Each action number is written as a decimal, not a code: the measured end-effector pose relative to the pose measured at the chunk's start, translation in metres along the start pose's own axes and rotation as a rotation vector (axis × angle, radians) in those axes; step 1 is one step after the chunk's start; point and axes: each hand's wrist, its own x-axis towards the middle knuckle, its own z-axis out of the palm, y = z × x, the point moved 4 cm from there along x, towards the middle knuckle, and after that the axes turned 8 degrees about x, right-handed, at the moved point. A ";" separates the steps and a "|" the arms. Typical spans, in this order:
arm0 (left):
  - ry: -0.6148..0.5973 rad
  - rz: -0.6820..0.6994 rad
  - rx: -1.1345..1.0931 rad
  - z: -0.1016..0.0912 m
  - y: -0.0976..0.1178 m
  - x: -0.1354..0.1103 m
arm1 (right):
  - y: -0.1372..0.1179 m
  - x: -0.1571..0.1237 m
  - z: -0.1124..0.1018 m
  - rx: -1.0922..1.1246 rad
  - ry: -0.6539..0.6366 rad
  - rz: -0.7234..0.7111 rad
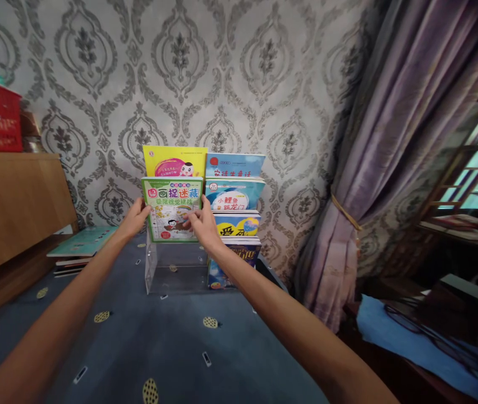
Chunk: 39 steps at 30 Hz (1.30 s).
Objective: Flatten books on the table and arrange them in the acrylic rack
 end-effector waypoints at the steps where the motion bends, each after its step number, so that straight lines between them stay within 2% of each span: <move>1: -0.009 -0.005 -0.024 0.000 -0.001 0.000 | -0.002 0.001 0.001 0.040 -0.005 0.037; 6: -0.035 -0.024 -0.087 0.000 0.002 -0.002 | -0.008 -0.001 0.007 0.232 0.038 0.180; 10: -0.025 -0.001 -0.070 -0.001 0.009 -0.005 | -0.008 -0.002 0.008 0.299 0.063 0.193; 16: 0.042 0.069 -0.009 -0.005 0.016 -0.001 | -0.011 -0.001 0.005 0.310 0.080 0.201; 27: 0.137 0.049 0.029 -0.001 0.016 0.007 | -0.013 -0.005 0.006 0.297 0.083 0.263; 31: 0.120 0.048 0.101 -0.002 0.021 0.008 | -0.009 -0.007 0.004 0.269 0.082 0.308; 33: 0.124 0.046 0.186 -0.005 0.028 0.006 | -0.008 -0.008 0.004 0.252 0.085 0.318; 35: 0.217 0.096 0.314 -0.010 0.045 0.000 | -0.007 -0.010 0.004 0.241 0.086 0.312; 37: 0.355 0.194 0.465 -0.016 0.071 -0.009 | -0.006 -0.012 0.005 0.234 0.085 0.304; 39: 0.406 0.279 0.613 -0.017 0.099 -0.015 | -0.002 -0.014 0.007 0.228 0.090 0.309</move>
